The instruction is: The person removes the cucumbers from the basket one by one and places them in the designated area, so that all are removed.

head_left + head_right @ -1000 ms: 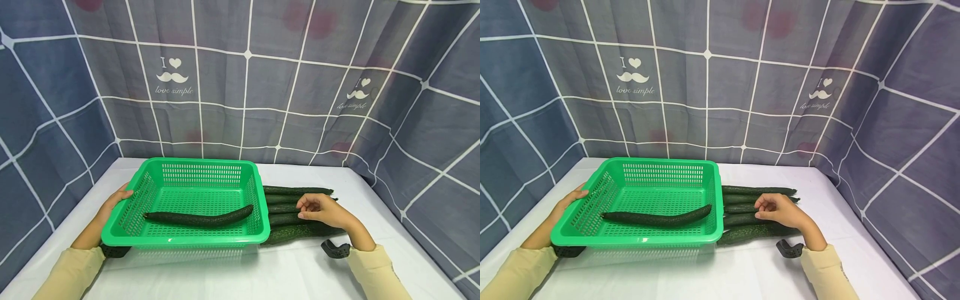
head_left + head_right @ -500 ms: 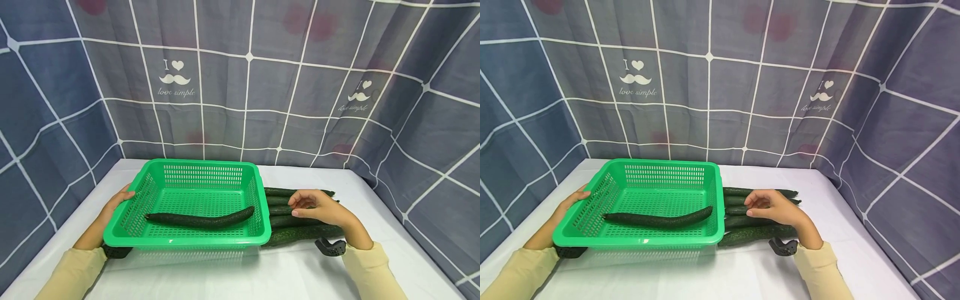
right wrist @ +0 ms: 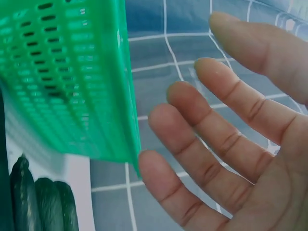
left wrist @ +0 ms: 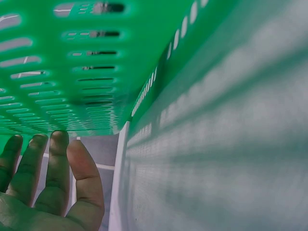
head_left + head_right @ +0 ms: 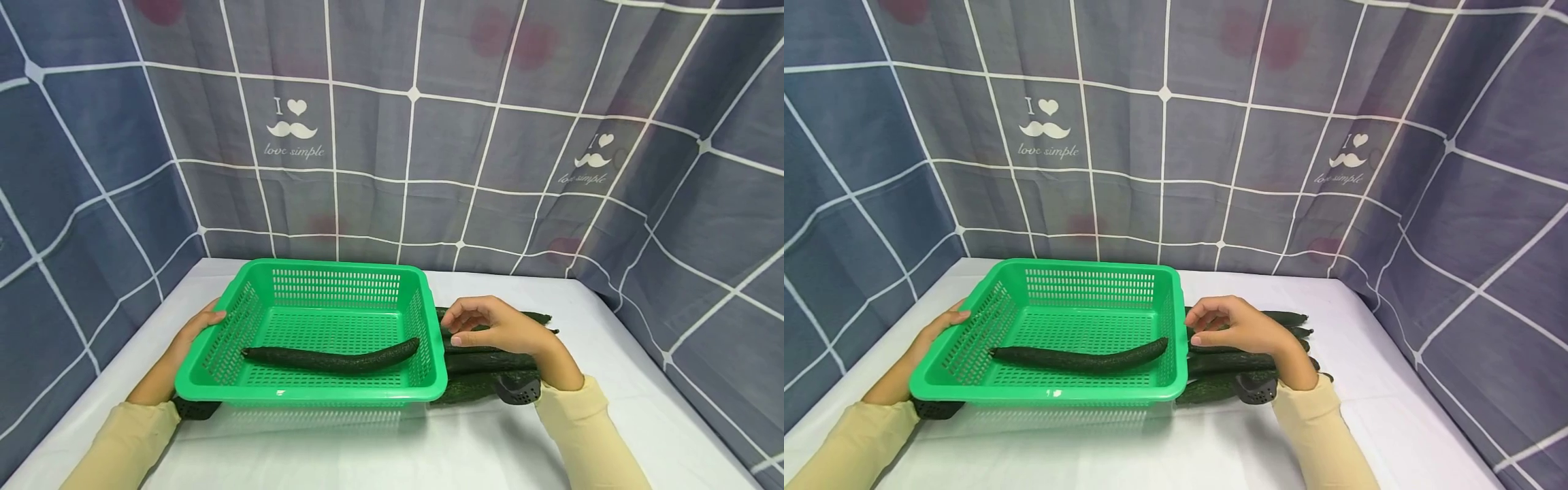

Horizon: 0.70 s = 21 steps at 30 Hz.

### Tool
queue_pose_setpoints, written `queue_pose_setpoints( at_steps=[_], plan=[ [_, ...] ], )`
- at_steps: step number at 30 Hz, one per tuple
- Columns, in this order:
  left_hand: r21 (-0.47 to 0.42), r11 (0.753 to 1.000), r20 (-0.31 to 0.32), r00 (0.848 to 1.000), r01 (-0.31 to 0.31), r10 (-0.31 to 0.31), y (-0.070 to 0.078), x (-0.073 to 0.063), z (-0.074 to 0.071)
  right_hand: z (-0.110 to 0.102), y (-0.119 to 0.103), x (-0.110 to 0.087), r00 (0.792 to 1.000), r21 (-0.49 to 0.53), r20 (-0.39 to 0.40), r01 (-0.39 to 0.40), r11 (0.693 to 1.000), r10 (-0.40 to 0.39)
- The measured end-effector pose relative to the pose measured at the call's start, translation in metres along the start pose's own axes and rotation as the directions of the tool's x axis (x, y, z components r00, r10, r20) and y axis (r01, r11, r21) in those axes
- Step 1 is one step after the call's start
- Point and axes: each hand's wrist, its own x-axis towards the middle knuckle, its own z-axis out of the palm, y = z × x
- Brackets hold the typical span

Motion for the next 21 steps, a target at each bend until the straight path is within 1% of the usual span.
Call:
queue_pose_setpoints(
  at_steps=[2, 4, 6, 8, 11, 12, 16, 18, 19, 21],
  plan=[
    [-0.009, 1.0, -0.009, 1.0, -0.006, 0.006, 0.007, -0.003, 0.008, 0.002, -0.004, 0.006, 1.0, 0.001, 0.003, 0.009, 1.0, -0.009],
    [-0.001, 1.0, -0.003, 1.0, -0.016, 0.016, 0.01, -0.004, 0.011, 0.003, -0.006, 0.012, 1.0, -0.007, 0.003, 0.01, 1.0, -0.01],
    [0.077, 0.997, -0.027, 1.0, -0.003, 0.005, 0.011, -0.002, 0.011, 0.005, -0.009, 0.018, 1.0, -0.015, 0.005, 0.009, 1.0, -0.009],
    [0.154, 0.988, -0.045, 0.999, 0.015, -0.008, 0.01, -0.001, 0.01, 0.005, -0.011, 0.024, 1.0, -0.033, 0.013, 0.008, 0.999, -0.007],
    [0.238, 0.97, -0.073, 0.997, 0.048, -0.031, 0.01, 0.001, 0.009, 0.005, -0.015, 0.033, 0.999, -0.053, 0.039, 0.006, 0.999, -0.004],
    [0.247, 0.968, -0.075, 0.997, 0.05, -0.033, 0.01, 0.001, 0.009, 0.005, -0.016, 0.036, 0.999, -0.06, 0.053, 0.005, 0.998, -0.002],
    [0.202, 0.979, -0.053, 0.999, 0.012, -0.001, 0.01, 0.0, 0.01, 0.003, -0.021, 0.05, 0.992, -0.102, 0.129, 0.01, 0.995, 0.003],
    [0.142, 0.99, -0.031, 0.999, -0.009, 0.014, 0.009, -0.001, 0.01, 0.002, -0.023, 0.057, 0.985, -0.125, 0.174, 0.008, 0.992, 0.014],
    [0.128, 0.991, -0.025, 0.999, -0.022, 0.025, 0.009, -0.001, 0.01, 0.002, -0.025, 0.061, 0.98, -0.136, 0.195, 0.004, 0.991, 0.023],
    [0.096, 0.995, -0.015, 1.0, -0.018, 0.02, 0.009, -0.002, 0.009, 0.003, -0.028, 0.068, 0.971, -0.166, 0.235, -0.008, 0.986, 0.048]
  ],
)
